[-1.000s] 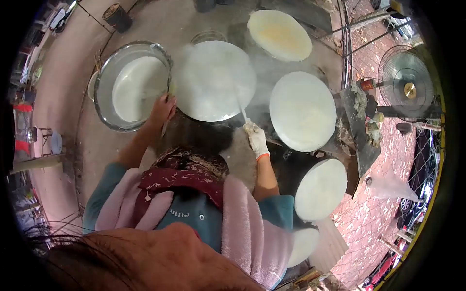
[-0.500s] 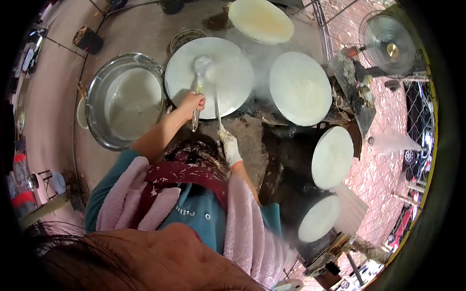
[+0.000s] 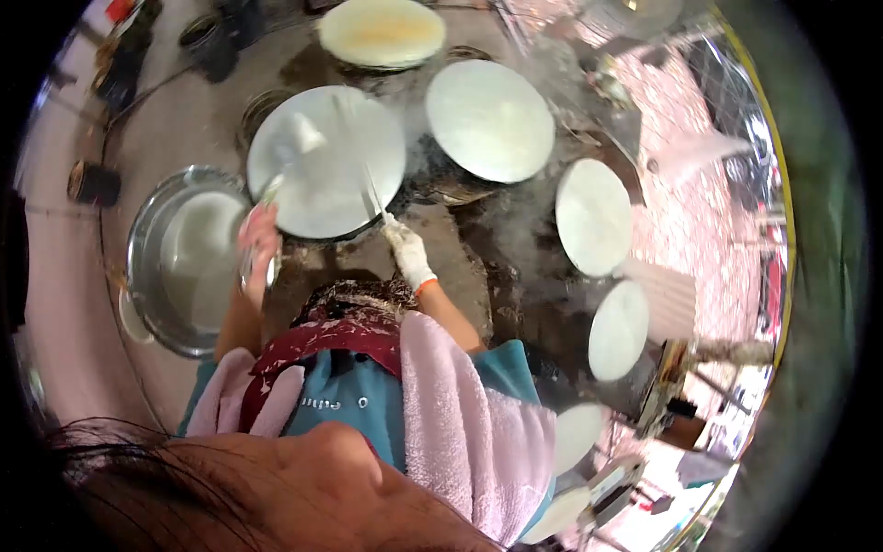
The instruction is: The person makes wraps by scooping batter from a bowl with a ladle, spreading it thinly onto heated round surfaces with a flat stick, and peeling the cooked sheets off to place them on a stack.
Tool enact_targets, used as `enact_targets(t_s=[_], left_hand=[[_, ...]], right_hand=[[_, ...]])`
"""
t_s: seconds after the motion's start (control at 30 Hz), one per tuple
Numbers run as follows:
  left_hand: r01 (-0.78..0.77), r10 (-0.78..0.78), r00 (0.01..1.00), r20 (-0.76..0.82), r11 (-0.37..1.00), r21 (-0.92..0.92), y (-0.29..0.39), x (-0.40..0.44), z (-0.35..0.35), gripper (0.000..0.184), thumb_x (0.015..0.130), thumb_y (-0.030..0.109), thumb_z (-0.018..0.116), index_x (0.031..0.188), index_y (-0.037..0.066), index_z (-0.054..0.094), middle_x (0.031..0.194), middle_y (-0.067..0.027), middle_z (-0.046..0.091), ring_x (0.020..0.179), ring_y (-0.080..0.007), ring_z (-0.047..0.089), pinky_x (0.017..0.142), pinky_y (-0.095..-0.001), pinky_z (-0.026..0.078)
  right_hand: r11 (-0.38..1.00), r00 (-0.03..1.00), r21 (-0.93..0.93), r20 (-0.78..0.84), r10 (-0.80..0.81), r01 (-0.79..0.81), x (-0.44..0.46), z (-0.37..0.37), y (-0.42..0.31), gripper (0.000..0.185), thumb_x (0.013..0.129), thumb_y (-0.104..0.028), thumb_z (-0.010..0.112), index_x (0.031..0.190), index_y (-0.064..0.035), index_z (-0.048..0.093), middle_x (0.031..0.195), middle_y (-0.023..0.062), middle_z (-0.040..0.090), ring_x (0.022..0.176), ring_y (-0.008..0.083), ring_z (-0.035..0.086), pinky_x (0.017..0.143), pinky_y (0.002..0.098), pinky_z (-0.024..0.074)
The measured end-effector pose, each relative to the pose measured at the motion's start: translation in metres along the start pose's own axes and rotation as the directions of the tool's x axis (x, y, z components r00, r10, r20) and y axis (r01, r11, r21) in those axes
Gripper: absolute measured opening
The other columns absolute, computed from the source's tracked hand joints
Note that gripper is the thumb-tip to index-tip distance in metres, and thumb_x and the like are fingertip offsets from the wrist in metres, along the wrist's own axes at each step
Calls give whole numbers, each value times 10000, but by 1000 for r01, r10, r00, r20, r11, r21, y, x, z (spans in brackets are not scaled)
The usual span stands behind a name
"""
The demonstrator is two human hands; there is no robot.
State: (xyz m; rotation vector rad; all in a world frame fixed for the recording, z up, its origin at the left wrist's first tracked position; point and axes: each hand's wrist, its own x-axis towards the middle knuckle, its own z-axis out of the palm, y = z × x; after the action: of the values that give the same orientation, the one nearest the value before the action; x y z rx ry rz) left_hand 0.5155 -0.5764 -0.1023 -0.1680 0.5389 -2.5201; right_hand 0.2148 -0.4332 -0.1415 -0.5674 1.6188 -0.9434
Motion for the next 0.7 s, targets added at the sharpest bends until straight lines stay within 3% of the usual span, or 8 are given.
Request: enact_targets(t_s=[0.03, 0.1, 0.13, 0.17, 0.27, 0.33, 0.4, 0.7], left_hand=[[27, -45, 997, 60, 964, 265, -6, -2, 11, 291, 1031, 230, 329, 1080, -15, 478, 628, 26, 413, 368, -61, 383, 430, -239, 317], [-49, 262, 952, -158, 639, 767, -31, -2, 47, 298, 1030, 242, 352, 1086, -24, 473, 625, 20, 406, 350, -68, 341, 410, -232, 319], [-51, 206, 974, -93, 602, 797, -33, 7, 63, 277, 1030, 216, 351, 1074, -33, 465, 630, 25, 394, 349, -69, 320, 388, -230, 315], [-36, 205, 966, -161, 716, 697, -27, 13, 69, 272, 1029, 213, 359, 1071, -35, 463, 637, 26, 391, 350, -66, 320, 381, -227, 313], [-21, 173, 960, -220, 829, 559, -43, 36, 81, 254, 1027, 205, 371, 1075, -30, 454, 659, 26, 392, 358, -51, 347, 366, -221, 291], [-17, 159, 969, -190, 808, 589, -60, 49, 77, 248, 1027, 200, 369, 1078, -30, 448, 659, 22, 391, 360, -44, 360, 357, -219, 277], [-54, 224, 945, -237, 824, 564, -83, 66, 72, 241, 1033, 182, 342, 1064, -38, 436, 658, 25, 394, 347, -28, 355, 342, -203, 238], [-342, 464, 871, -158, 806, 482, -204, 138, 64, 283, 1036, 165, 280, 1090, -83, 404, 662, -13, 408, 349, -63, 367, 346, -207, 231]], right_hand=[[994, 996, -65, -29, 90, -91, -1, -3, -5, 412, 890, -285, 638, 1205, -22, 604, 1019, 98, 682, 890, 124, 618, 805, 255, 483], [983, 991, -144, 88, -101, 113, 4, -6, 28, 405, 882, -239, 656, 1207, -5, 597, 1111, 77, 648, 977, 110, 560, 875, 232, 431], [966, 969, -149, 166, -184, 209, -8, -8, 11, 388, 894, -229, 646, 1208, -9, 594, 1017, 47, 664, 867, 73, 553, 775, 200, 462], [912, 969, -347, 184, -163, 220, -26, -23, -7, 410, 890, -201, 648, 1235, 7, 572, 1186, 69, 628, 991, 93, 540, 894, 197, 427], [914, 889, -24, -222, -401, 406, -31, -84, 12, 419, 867, -210, 677, 1222, -7, 590, 1111, 45, 652, 954, 105, 576, 852, 244, 456], [951, 897, 177, -410, -163, 254, -35, -144, 3, 446, 894, -209, 657, 1278, -13, 542, 963, -3, 615, 816, 73, 542, 727, 224, 459], [904, 845, 254, -504, -180, 344, -15, -208, 13, 485, 896, -196, 663, 1314, -14, 500, 882, -29, 548, 730, 45, 482, 646, 216, 430], [897, 844, 257, -501, -194, 359, 127, -358, -52, 382, 838, -79, 706, 1163, 40, 546, 978, 42, 638, 803, 128, 601, 708, 246, 491]])
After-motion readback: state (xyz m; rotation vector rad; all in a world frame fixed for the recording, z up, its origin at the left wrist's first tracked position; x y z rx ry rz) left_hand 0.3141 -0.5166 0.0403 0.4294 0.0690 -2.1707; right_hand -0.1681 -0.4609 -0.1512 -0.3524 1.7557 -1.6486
